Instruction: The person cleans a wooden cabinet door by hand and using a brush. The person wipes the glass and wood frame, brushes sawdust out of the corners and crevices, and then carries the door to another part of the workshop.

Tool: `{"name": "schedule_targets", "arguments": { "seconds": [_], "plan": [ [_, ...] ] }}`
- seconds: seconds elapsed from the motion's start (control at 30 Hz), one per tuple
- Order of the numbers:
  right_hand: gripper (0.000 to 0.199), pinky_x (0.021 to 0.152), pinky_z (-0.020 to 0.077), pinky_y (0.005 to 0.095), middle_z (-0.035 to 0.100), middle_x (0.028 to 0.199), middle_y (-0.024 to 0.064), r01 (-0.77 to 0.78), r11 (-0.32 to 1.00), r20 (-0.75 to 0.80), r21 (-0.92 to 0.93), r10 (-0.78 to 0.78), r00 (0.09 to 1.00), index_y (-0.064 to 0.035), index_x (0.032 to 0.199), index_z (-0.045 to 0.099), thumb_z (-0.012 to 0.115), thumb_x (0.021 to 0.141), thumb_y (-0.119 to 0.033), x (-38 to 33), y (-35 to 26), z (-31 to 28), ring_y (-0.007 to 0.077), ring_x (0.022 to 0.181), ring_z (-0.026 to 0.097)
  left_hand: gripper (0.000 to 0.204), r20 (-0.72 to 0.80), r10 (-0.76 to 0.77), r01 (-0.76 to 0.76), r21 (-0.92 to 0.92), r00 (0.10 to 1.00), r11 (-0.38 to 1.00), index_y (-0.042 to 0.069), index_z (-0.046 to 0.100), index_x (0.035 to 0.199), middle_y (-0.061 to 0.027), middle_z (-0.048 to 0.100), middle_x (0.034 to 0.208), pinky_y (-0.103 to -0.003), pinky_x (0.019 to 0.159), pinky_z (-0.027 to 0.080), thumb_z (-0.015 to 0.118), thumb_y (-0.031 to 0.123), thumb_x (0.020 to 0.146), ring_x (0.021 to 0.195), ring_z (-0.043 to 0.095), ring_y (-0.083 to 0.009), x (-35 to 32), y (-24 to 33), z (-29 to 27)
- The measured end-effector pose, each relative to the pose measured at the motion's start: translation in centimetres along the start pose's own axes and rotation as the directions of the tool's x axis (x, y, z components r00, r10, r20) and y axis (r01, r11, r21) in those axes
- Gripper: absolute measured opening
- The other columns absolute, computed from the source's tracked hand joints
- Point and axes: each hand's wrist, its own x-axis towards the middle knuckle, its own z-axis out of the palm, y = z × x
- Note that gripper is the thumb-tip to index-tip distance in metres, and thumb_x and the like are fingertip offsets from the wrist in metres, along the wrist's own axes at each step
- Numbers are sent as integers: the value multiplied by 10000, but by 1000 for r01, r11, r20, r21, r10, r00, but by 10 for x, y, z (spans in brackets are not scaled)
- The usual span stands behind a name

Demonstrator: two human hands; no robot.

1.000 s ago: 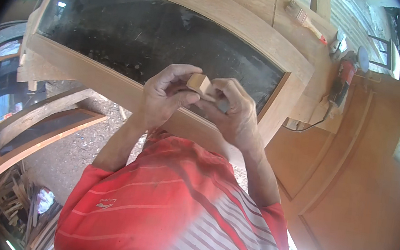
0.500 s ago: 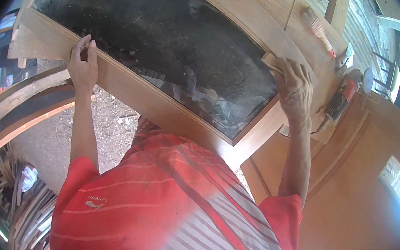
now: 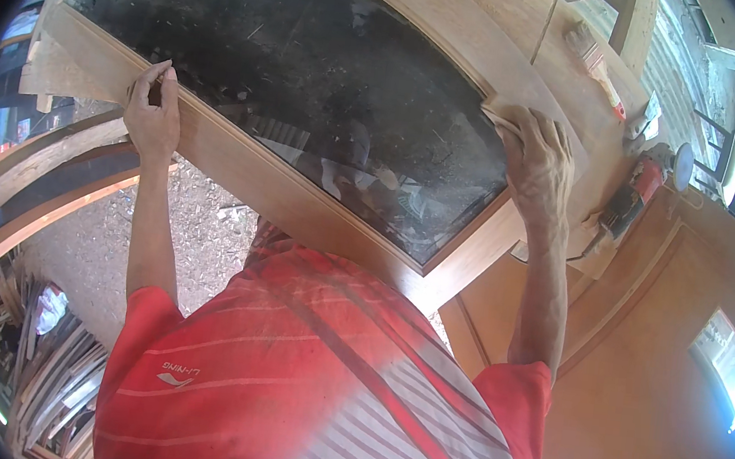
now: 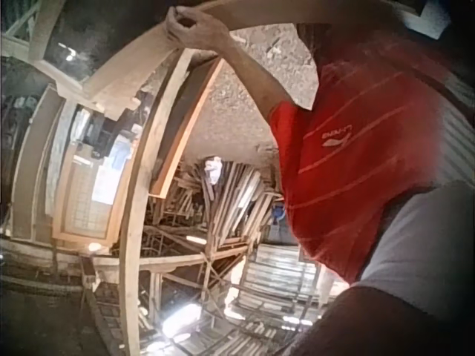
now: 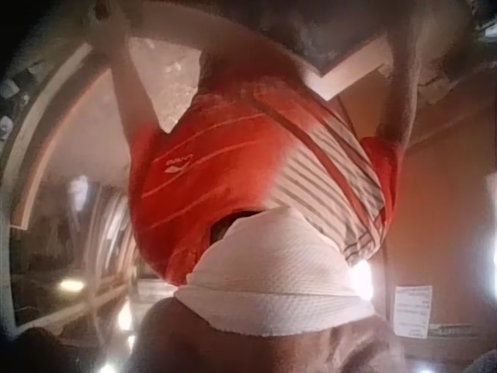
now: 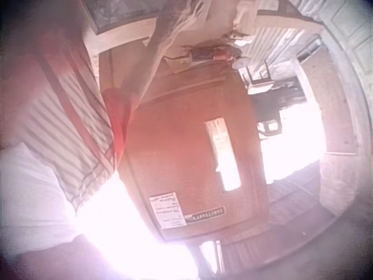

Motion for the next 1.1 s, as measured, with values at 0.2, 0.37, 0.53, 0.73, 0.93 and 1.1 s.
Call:
{"name": "schedule_targets", "arguments": {
  "seconds": [0.2, 0.37, 0.53, 0.73, 0.93, 1.1],
  "plan": [
    [258, 894, 550, 428, 725, 1083, 72, 48, 998, -70, 36, -45, 996, -130, 1125, 740, 794, 878, -181, 39, -22, 23, 309, 1012, 678, 183, -16, 55, -55, 11, 998, 998, 59, 768, 1112, -101, 762, 1111, -395, 928, 543, 697, 188, 1003, 1053, 694, -279, -3, -8, 1],
    [230, 904, 548, 432, 715, 1059, 62, 64, 996, -112, 59, -58, 992, -151, 1125, 752, 774, 900, -197, 41, -25, 24, 305, 1015, 677, 171, -30, 7, -7, -7, 1000, 1000, 63, 767, 1080, -104, 761, 1069, -398, 895, 546, 712, 199, 992, 1004, 695, -282, -4, 3, 1],
    [213, 910, 542, 437, 710, 1048, 75, 83, 996, -103, 30, -79, 991, -129, 1105, 747, 767, 910, -214, 80, -48, 45, 312, 1020, 674, 134, -29, -25, 24, -48, 999, 999, 71, 765, 1053, -89, 757, 1029, -397, 852, 545, 735, 171, 969, 974, 688, -277, 0, 2, 3],
    [224, 916, 539, 451, 714, 1078, 116, 76, 996, -49, 39, -74, 996, -91, 1132, 748, 748, 938, -202, 143, -100, 65, 353, 1058, 666, 101, -32, 48, -49, -53, 998, 997, 71, 754, 1029, -87, 747, 1060, -424, 873, 543, 753, 111, 935, 991, 683, -300, 3, -6, 1],
    [211, 912, 541, 460, 705, 1053, 124, 140, 988, -79, 63, -135, 988, -80, 1100, 746, 752, 934, -210, 247, -174, 108, 354, 1041, 666, 301, 74, 150, -136, -169, 986, 976, 46, 698, 1170, -133, 724, 1141, -457, 930, 540, 773, 41, 879, 1075, 673, -349, 5, -7, -10],
    [194, 855, 545, 486, 691, 1003, 143, 206, 977, -135, 49, -198, 971, -61, 1061, 726, 728, 968, -231, 352, -244, 155, 377, 991, 674, 373, 185, 112, -17, -452, 976, 892, 59, 682, 1219, -144, 710, 1165, -464, 960, 534, 787, 53, 861, 1094, 669, -348, 46, -30, -35]
  ]
}}
